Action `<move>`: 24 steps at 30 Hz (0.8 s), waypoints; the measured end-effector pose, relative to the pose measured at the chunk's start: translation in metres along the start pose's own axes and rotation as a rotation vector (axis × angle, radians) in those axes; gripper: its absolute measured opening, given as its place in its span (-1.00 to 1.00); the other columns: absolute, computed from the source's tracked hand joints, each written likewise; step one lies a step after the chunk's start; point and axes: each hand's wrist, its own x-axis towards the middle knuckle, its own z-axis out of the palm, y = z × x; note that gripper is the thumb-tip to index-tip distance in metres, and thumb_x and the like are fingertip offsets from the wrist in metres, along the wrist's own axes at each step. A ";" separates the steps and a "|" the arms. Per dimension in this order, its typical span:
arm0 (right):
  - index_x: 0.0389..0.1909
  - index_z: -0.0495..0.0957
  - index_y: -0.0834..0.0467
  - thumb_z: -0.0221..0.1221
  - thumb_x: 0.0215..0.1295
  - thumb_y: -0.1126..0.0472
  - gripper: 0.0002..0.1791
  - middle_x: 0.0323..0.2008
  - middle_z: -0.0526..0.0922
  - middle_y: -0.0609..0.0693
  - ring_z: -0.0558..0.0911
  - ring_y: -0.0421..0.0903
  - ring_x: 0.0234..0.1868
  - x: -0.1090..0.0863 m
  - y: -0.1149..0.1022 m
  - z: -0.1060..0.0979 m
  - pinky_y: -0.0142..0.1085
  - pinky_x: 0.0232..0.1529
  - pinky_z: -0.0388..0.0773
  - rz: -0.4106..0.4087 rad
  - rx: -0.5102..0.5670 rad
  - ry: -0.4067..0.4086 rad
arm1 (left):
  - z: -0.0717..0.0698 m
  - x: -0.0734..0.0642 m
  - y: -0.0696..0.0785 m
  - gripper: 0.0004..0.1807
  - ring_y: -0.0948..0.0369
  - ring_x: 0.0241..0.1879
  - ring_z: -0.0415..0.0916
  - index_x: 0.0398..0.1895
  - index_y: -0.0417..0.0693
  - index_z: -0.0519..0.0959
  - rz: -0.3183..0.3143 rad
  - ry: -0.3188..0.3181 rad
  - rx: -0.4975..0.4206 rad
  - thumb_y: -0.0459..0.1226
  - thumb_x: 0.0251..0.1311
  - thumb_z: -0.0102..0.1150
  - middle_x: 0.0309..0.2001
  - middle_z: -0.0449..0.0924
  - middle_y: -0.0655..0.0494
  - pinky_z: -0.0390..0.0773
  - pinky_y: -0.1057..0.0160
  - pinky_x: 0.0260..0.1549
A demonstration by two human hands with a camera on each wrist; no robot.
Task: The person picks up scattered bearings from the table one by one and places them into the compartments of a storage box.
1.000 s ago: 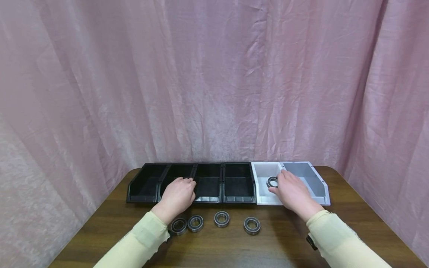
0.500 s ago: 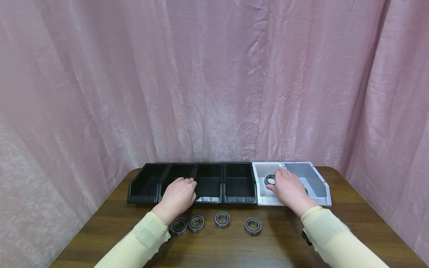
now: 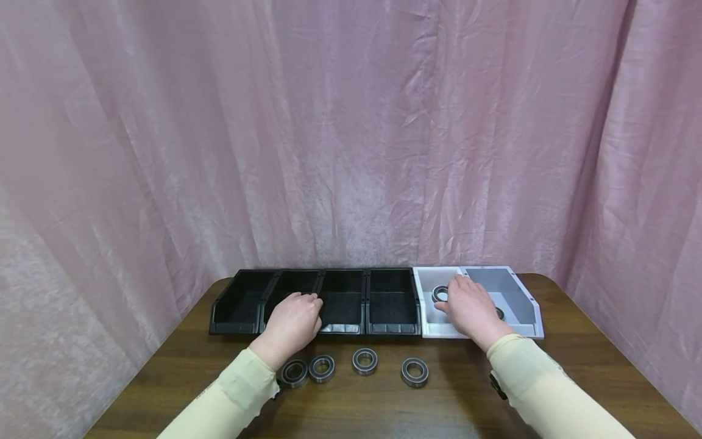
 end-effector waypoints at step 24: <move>0.06 0.50 0.62 0.41 0.50 0.08 -0.38 0.34 0.43 0.69 0.43 0.61 0.42 0.010 0.001 0.019 0.37 0.46 0.38 0.004 -0.037 0.003 | 0.000 0.000 0.000 -0.89 0.11 -0.33 0.73 -0.37 -0.12 0.76 -0.010 -0.021 0.003 -0.29 0.28 0.48 -0.37 0.75 0.04 0.73 0.14 -0.06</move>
